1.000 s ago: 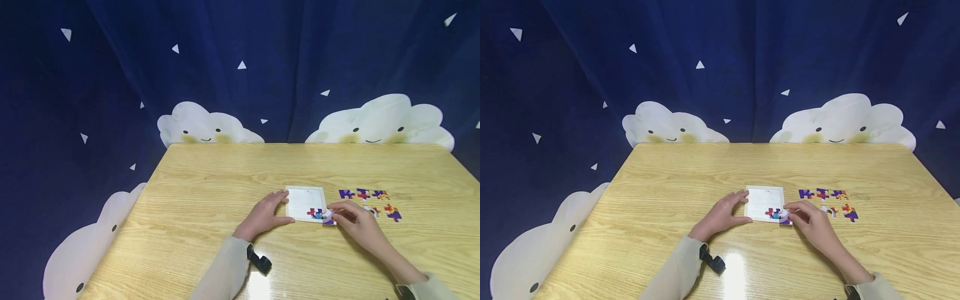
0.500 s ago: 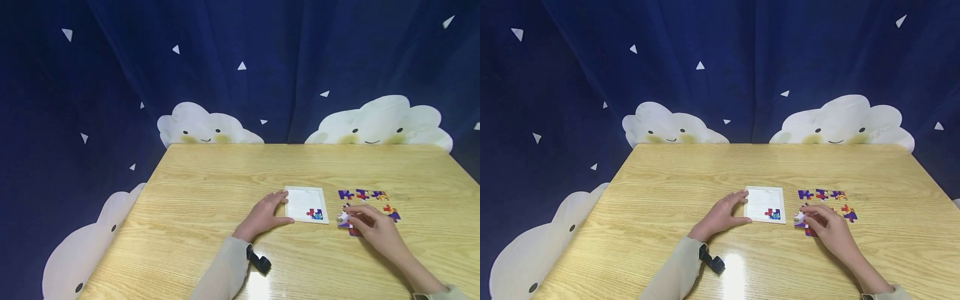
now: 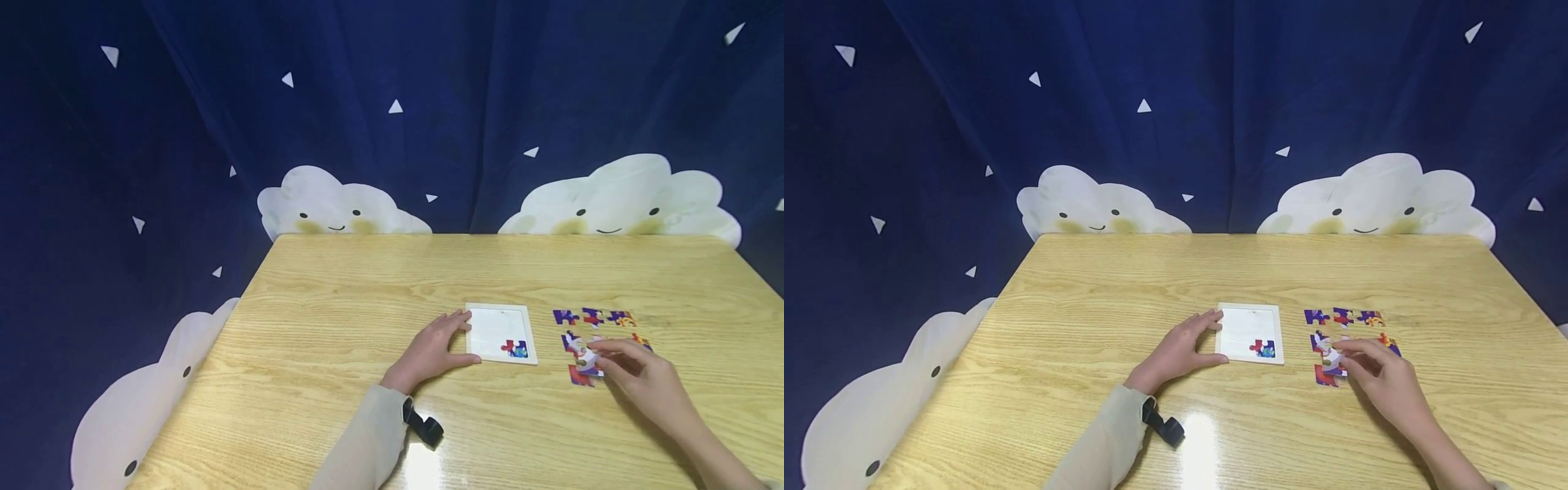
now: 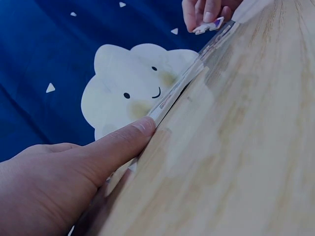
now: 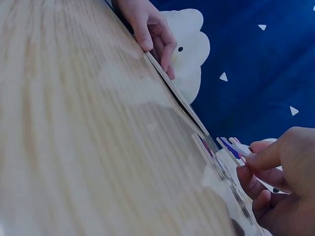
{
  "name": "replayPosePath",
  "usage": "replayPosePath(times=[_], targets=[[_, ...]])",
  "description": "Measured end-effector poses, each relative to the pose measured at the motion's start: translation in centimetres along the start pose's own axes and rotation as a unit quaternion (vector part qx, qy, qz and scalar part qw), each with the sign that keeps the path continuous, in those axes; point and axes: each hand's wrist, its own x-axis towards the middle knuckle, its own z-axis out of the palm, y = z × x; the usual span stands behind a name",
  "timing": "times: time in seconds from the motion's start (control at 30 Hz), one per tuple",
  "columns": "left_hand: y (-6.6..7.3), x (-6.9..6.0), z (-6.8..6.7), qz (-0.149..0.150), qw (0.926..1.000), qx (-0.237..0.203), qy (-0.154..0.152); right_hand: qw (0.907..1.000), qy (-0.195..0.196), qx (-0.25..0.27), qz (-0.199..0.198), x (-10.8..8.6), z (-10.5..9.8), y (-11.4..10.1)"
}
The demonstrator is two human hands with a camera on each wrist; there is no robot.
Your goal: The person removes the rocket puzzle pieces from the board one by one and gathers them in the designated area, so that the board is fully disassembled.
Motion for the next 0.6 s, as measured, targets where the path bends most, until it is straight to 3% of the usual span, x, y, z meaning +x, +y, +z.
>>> replayPosePath(times=[0.6], targets=[[-0.1, 0.1, 0.1, -0.009, 1.0, -0.001, -0.002, 0.9974, -0.004, -0.045, 0.056, -1.1, -2.0, 2.0]])
